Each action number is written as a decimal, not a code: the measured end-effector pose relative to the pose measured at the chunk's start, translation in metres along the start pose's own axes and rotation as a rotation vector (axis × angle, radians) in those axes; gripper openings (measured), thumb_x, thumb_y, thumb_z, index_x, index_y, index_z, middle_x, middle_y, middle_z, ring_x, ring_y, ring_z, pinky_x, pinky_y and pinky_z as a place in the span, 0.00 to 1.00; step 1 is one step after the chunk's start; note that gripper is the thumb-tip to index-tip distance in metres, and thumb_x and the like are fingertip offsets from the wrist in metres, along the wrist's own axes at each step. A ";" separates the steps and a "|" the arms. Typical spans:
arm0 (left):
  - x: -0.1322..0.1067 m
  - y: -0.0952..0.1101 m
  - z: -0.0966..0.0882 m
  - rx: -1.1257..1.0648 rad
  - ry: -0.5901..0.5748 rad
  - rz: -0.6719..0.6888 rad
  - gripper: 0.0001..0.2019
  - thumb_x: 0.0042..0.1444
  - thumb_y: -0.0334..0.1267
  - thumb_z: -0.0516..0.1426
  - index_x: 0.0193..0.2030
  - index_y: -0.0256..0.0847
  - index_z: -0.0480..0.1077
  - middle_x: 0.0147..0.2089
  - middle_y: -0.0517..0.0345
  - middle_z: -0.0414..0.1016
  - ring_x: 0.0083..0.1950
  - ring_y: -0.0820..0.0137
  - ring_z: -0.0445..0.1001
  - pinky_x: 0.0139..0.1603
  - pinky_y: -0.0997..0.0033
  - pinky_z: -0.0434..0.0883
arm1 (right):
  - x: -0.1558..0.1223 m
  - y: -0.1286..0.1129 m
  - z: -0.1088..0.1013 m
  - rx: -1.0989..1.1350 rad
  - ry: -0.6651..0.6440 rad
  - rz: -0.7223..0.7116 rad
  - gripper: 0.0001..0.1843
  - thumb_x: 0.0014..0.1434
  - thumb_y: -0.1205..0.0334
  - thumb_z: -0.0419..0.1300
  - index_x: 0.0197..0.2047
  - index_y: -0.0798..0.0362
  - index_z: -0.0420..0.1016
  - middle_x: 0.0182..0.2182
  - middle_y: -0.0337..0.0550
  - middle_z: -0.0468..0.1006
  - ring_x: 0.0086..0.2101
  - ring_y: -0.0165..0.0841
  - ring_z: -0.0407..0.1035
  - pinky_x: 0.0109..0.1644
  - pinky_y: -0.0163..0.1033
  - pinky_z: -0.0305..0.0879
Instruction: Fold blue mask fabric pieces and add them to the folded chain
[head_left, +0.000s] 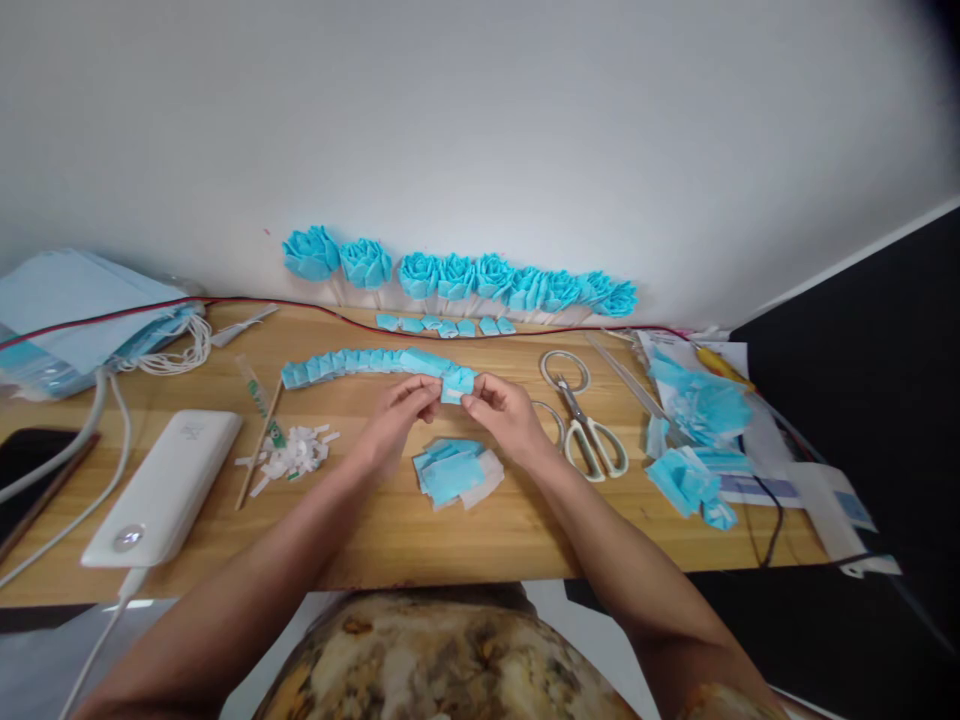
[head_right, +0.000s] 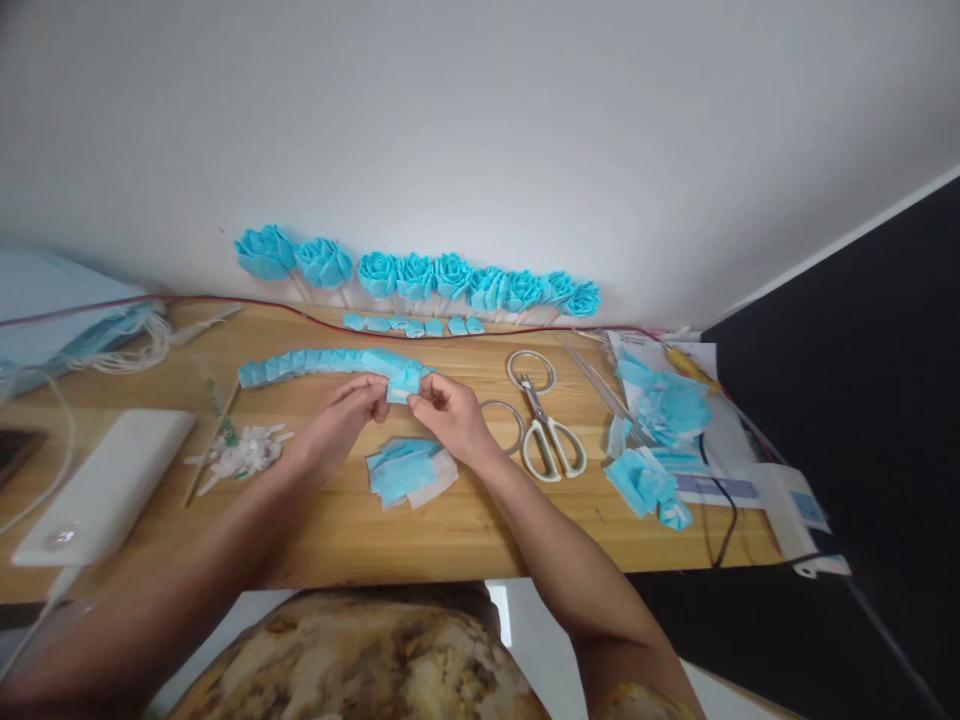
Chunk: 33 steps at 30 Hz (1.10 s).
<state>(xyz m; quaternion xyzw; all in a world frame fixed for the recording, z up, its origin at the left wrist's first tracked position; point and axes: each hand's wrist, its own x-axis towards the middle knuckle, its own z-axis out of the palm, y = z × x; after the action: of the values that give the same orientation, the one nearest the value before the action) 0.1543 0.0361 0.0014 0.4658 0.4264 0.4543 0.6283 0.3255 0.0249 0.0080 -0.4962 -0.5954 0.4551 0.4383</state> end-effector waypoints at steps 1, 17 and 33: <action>0.000 0.001 0.000 0.006 0.001 0.001 0.12 0.50 0.47 0.61 0.28 0.40 0.70 0.24 0.63 0.64 0.30 0.73 0.60 0.34 0.71 0.60 | 0.000 0.000 0.000 -0.010 0.007 0.003 0.15 0.54 0.54 0.61 0.24 0.50 0.59 0.21 0.30 0.57 0.24 0.26 0.51 0.29 0.35 0.49; 0.005 -0.001 -0.004 0.085 0.112 0.015 0.12 0.44 0.45 0.64 0.26 0.40 0.70 0.23 0.66 0.62 0.29 0.74 0.58 0.32 0.72 0.57 | 0.001 0.004 -0.003 0.091 0.046 0.051 0.15 0.56 0.51 0.62 0.41 0.52 0.78 0.29 0.39 0.76 0.30 0.31 0.66 0.37 0.37 0.62; 0.003 0.003 -0.004 0.102 0.018 -0.013 0.11 0.45 0.45 0.64 0.29 0.41 0.71 0.25 0.64 0.65 0.29 0.73 0.61 0.34 0.70 0.61 | 0.001 0.003 -0.001 -0.020 0.023 0.024 0.12 0.54 0.54 0.62 0.26 0.51 0.67 0.22 0.32 0.62 0.25 0.27 0.56 0.31 0.35 0.55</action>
<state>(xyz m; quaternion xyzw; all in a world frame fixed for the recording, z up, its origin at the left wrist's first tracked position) 0.1507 0.0397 0.0029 0.4900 0.4578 0.4321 0.6029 0.3272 0.0258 0.0050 -0.5128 -0.5888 0.4487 0.4348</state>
